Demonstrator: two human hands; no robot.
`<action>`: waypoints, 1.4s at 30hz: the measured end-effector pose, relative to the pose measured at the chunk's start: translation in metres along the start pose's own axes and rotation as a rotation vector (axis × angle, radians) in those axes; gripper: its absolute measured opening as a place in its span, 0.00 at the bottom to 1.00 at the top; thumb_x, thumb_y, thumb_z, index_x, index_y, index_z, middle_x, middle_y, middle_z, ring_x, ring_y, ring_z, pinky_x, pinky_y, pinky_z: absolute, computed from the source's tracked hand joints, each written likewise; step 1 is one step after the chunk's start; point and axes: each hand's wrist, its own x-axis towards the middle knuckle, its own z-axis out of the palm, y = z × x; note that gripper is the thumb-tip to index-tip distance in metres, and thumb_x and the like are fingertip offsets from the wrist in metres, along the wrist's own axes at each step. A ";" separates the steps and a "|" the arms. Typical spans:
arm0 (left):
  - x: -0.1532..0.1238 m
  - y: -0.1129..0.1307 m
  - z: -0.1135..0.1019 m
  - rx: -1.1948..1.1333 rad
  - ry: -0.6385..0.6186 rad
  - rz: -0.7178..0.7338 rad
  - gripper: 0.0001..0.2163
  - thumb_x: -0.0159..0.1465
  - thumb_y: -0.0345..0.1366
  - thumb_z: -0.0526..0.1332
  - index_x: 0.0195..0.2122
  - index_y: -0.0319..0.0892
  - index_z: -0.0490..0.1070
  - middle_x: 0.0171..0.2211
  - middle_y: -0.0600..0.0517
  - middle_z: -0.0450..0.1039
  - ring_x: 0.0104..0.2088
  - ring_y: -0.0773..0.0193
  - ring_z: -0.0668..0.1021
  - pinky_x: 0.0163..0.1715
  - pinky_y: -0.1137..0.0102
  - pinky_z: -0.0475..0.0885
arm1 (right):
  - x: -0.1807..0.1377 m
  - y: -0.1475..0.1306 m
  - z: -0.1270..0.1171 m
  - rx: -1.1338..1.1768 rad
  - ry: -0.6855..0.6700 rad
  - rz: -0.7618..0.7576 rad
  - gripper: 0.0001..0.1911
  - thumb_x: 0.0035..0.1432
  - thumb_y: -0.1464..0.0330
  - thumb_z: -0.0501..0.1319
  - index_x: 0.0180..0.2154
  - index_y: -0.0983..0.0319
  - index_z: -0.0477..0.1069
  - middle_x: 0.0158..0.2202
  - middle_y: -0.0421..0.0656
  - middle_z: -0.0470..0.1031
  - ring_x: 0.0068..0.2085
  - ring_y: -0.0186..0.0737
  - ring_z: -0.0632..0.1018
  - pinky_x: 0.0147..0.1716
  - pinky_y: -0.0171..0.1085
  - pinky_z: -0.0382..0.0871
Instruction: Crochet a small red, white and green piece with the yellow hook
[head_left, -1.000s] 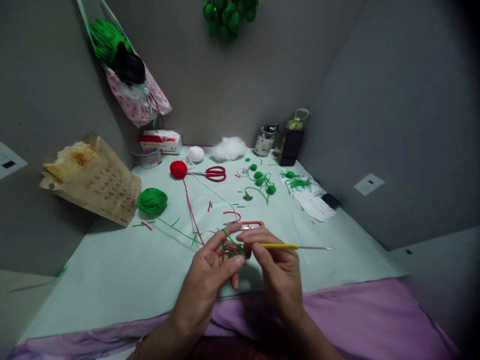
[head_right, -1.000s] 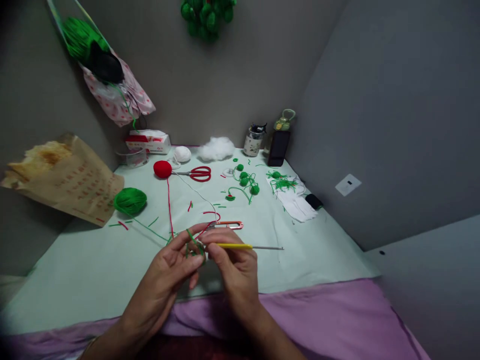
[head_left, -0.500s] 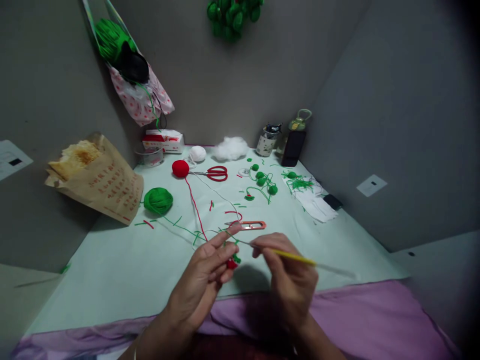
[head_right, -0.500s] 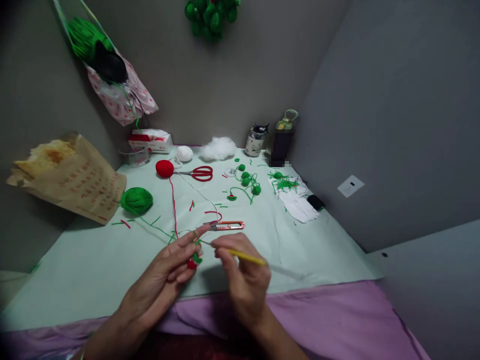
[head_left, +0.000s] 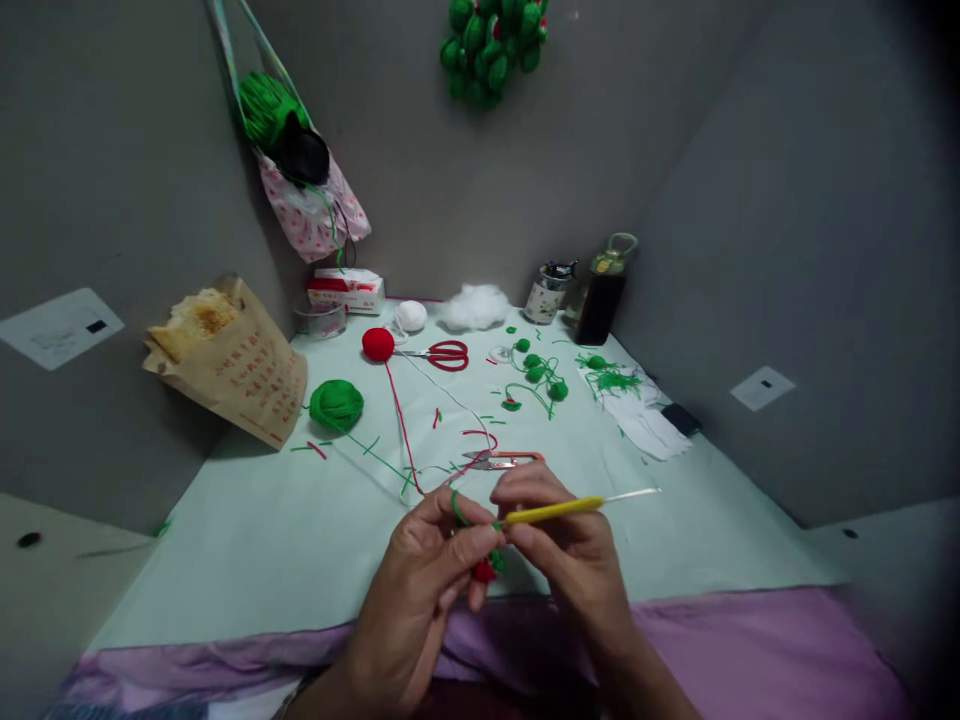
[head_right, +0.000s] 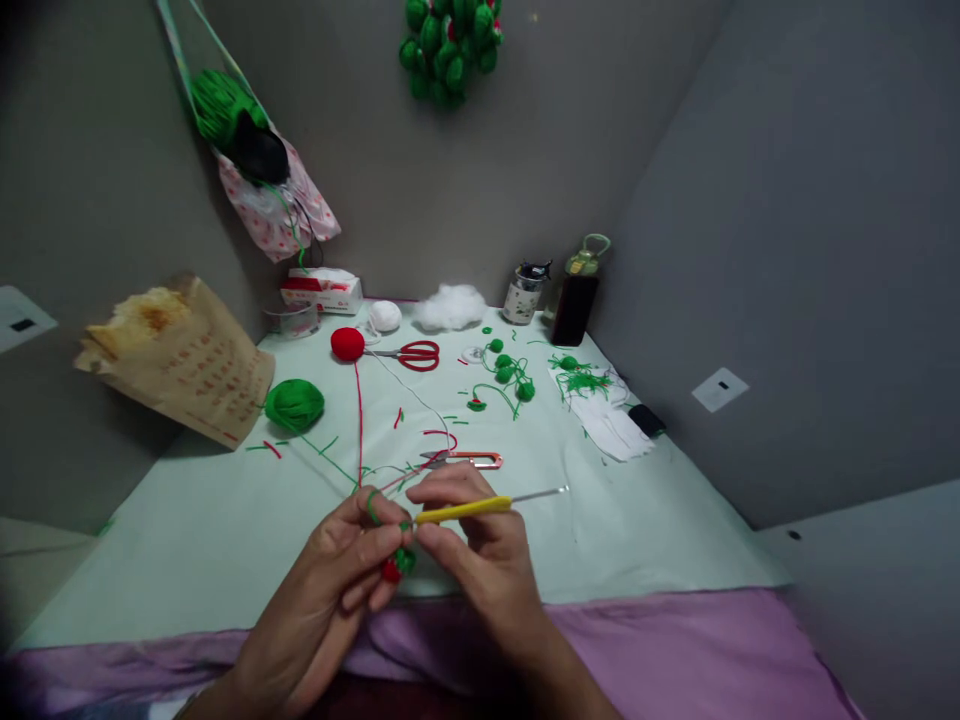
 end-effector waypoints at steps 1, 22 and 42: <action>-0.005 0.002 0.000 -0.016 -0.052 -0.028 0.12 0.52 0.36 0.80 0.28 0.40 0.78 0.25 0.58 0.73 0.16 0.79 0.63 0.16 0.82 0.65 | 0.004 -0.004 -0.006 0.085 -0.095 0.050 0.12 0.63 0.63 0.70 0.49 0.48 0.81 0.43 0.41 0.78 0.38 0.37 0.79 0.37 0.36 0.75; -0.008 0.004 -0.026 -0.018 -0.418 -0.148 0.18 0.54 0.44 0.79 0.30 0.41 0.71 0.24 0.58 0.75 0.11 0.82 0.60 0.11 0.83 0.57 | 0.194 0.095 0.112 -1.028 -0.891 -0.489 0.18 0.66 0.82 0.53 0.52 0.60 0.68 0.56 0.49 0.73 0.51 0.42 0.75 0.41 0.37 0.68; -0.017 0.024 -0.024 -0.015 -0.292 -0.221 0.18 0.51 0.41 0.81 0.30 0.39 0.74 0.27 0.54 0.76 0.26 0.73 0.76 0.24 0.80 0.66 | 0.216 0.089 0.128 -1.074 -0.930 -0.437 0.05 0.59 0.75 0.66 0.37 0.63 0.72 0.46 0.49 0.69 0.43 0.44 0.69 0.34 0.38 0.59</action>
